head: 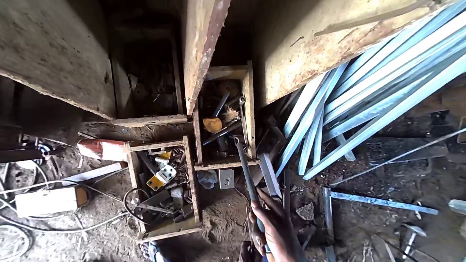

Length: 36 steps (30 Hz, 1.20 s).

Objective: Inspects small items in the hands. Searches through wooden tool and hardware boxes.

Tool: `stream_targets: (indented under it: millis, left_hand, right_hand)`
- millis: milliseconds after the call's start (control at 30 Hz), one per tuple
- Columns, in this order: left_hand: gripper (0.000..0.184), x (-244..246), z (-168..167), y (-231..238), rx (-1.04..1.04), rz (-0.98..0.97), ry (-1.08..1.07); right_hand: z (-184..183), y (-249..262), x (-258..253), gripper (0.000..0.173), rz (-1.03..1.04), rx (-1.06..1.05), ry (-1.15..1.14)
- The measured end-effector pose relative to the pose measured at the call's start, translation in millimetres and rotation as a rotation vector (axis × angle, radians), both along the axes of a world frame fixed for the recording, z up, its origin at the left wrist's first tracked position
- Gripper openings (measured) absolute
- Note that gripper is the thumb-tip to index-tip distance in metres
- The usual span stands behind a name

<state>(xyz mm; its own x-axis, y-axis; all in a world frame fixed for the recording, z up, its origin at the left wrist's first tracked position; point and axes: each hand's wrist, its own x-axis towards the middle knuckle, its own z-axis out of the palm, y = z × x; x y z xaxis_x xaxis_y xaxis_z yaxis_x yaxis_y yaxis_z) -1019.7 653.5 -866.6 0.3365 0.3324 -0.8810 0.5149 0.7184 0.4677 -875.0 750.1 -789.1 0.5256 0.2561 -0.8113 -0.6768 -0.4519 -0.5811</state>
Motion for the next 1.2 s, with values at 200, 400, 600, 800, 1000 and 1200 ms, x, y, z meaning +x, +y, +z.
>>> stream_targets:
  millis: [200,400,600,800,1000,1200]
  left_hand:
    - [0.033,0,-4,-4,-0.022,0.017,-0.023]
    - [0.032,-3,-1,-3,-0.023,0.054,-0.016]
    - [0.032,-5,6,-1,-0.030,0.055,-0.009]
    - [0.033,-11,6,1,-0.015,0.069,-0.027]
    - [0.032,-9,4,-3,-0.015,0.049,-0.038]
    - [0.031,-3,6,-7,-0.020,0.019,0.001]
  right_hand:
    - [-8,11,21,0.046,0.047,-0.025,0.027]
    - [-39,65,35,0.037,-0.076,-0.022,0.061]
    - [-22,54,40,0.017,-0.284,0.061,0.278]
    - [-52,63,40,0.015,-0.177,0.096,0.269]
    - [-46,62,54,0.046,0.038,0.184,0.199]
    - [-1,34,43,0.059,0.347,0.101,0.093]
